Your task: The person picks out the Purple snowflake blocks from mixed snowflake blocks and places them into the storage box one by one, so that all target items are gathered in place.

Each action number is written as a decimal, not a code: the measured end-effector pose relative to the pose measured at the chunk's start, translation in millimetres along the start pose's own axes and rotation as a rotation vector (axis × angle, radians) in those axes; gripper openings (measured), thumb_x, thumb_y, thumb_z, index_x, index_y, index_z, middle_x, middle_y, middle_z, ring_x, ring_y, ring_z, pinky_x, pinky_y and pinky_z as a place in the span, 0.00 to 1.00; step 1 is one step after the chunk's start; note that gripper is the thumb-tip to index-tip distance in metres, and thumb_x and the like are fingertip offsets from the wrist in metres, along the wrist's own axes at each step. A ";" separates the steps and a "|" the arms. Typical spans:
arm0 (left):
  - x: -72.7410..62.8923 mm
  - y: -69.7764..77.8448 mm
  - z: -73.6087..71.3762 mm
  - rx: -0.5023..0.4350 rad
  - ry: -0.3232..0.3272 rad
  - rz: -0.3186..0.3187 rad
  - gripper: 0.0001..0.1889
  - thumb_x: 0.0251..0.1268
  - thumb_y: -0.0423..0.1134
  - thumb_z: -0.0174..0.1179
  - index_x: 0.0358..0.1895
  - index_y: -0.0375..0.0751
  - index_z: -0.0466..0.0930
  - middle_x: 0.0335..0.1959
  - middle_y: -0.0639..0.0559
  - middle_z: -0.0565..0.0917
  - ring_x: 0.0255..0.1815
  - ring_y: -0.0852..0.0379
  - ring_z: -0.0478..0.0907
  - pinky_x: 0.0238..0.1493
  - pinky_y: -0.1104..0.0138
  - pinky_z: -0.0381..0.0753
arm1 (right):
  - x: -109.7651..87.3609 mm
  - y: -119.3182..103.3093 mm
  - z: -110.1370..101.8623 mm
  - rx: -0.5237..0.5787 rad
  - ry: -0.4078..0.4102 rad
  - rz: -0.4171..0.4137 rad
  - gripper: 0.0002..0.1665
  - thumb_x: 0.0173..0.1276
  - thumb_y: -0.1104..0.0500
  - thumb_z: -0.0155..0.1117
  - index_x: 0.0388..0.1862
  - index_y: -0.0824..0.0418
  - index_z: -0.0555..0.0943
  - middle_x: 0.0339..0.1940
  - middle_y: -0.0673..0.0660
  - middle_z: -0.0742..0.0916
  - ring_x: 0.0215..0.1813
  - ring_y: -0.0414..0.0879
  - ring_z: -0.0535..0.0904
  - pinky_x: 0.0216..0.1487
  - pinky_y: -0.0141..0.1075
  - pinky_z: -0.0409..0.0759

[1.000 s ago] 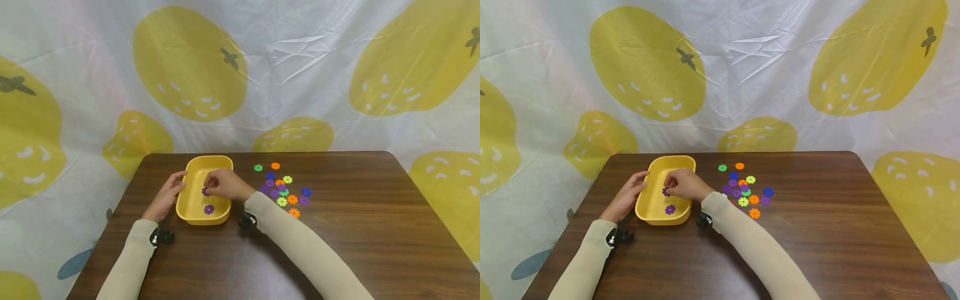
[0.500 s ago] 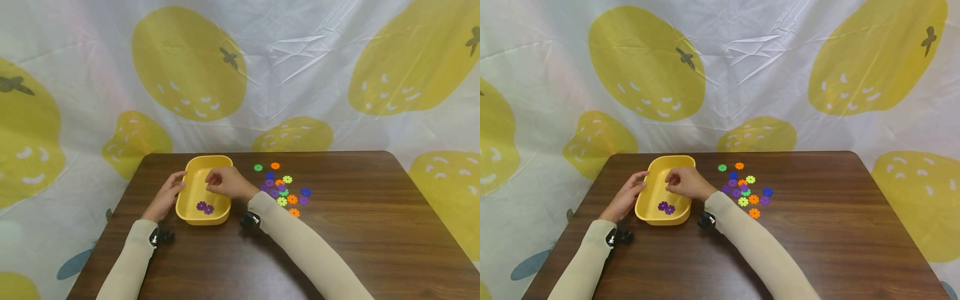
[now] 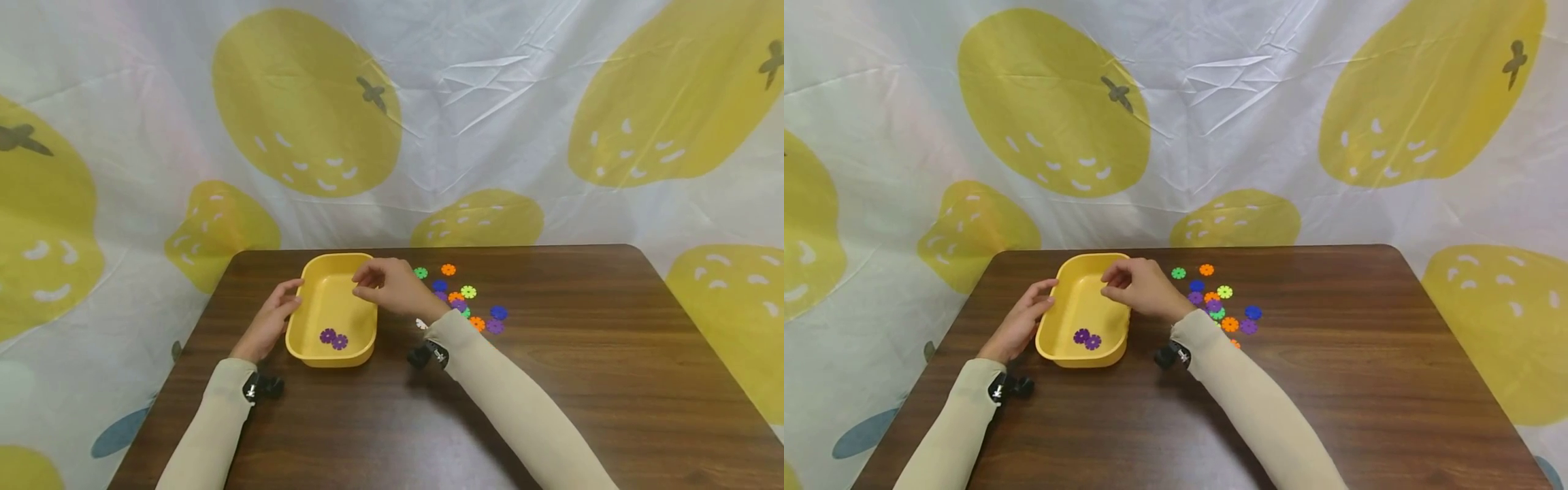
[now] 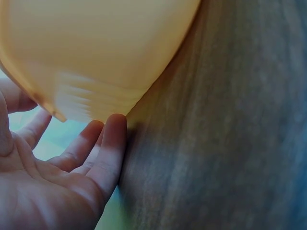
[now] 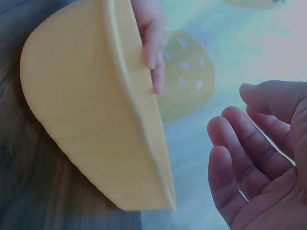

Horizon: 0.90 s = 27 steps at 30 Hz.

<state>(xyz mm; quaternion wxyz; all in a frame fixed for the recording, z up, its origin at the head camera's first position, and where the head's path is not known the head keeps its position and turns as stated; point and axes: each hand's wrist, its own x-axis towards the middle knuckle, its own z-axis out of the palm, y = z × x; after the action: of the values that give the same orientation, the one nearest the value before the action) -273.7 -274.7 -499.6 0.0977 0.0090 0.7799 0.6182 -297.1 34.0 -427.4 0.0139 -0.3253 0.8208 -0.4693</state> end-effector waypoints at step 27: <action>-0.8 -2.5 -3.6 0.003 -0.006 -0.005 0.27 0.88 0.46 0.45 0.83 0.52 0.56 0.73 0.31 0.68 0.69 0.35 0.74 0.54 0.60 0.86 | -65.3 17.6 -73.2 0.033 0.186 0.094 0.10 0.71 0.52 0.75 0.47 0.53 0.88 0.38 0.51 0.91 0.36 0.48 0.86 0.36 0.38 0.84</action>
<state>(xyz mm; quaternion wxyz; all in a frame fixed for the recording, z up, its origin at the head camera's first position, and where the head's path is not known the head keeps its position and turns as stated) -273.2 -278.9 -501.1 0.1014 0.0090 0.7806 0.6167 -278.9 131.6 -418.7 -0.0350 -0.2414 0.8250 -0.5098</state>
